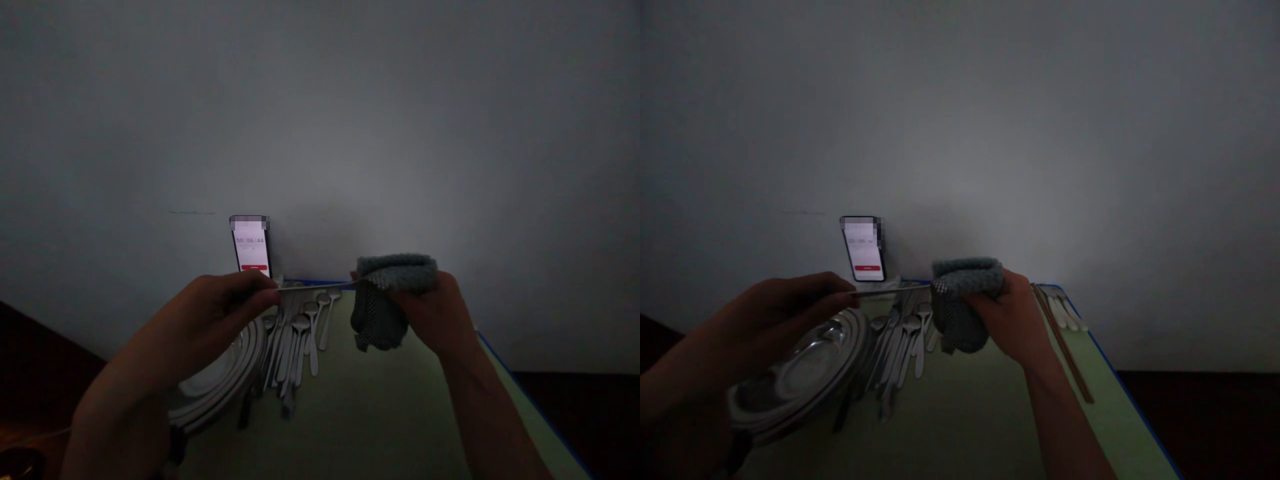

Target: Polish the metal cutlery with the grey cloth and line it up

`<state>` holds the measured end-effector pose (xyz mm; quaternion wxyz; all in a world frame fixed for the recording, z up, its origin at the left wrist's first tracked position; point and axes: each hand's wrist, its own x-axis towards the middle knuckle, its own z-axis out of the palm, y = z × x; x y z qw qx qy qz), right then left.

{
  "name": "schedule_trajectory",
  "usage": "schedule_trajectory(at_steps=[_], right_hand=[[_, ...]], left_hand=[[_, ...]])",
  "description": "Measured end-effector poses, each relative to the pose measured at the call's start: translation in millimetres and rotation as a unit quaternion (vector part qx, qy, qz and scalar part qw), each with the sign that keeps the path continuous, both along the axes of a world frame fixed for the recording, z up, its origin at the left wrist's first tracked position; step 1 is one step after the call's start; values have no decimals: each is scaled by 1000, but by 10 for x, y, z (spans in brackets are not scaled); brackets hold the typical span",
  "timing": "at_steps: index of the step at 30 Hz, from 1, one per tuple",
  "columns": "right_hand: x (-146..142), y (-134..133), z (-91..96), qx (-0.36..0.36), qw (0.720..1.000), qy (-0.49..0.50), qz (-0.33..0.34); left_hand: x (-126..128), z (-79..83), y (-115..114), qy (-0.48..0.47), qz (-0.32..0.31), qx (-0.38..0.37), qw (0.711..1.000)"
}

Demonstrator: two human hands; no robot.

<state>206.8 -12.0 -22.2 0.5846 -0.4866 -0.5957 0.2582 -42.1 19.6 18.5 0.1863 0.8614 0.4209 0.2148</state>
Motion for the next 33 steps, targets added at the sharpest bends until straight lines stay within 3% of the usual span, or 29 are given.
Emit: schedule_trajectory(at_steps=[4,7,13,19,24,29,33], right_hand=[[-273,89,-101,1,965,262,2],[-399,112,-138,1,938,347,1],[-449,86,-146,-36,950,304,66],[-416,98,-169,-61,948,273,155],[-348,100,-145,-58,949,278,141],[-208,102,-74,-32,947,308,81],[-59,106,-42,-1,961,273,49]], left_hand=[[101,-75,21,5,-52,-12,999],[232,-102,-11,24,-66,-20,997],[391,-117,-48,48,-58,-13,997],[341,-121,-28,33,-56,4,998],[302,-103,-36,24,-60,12,998],[200,-78,-26,19,-46,7,999],[130,-69,-17,21,-45,0,999]])
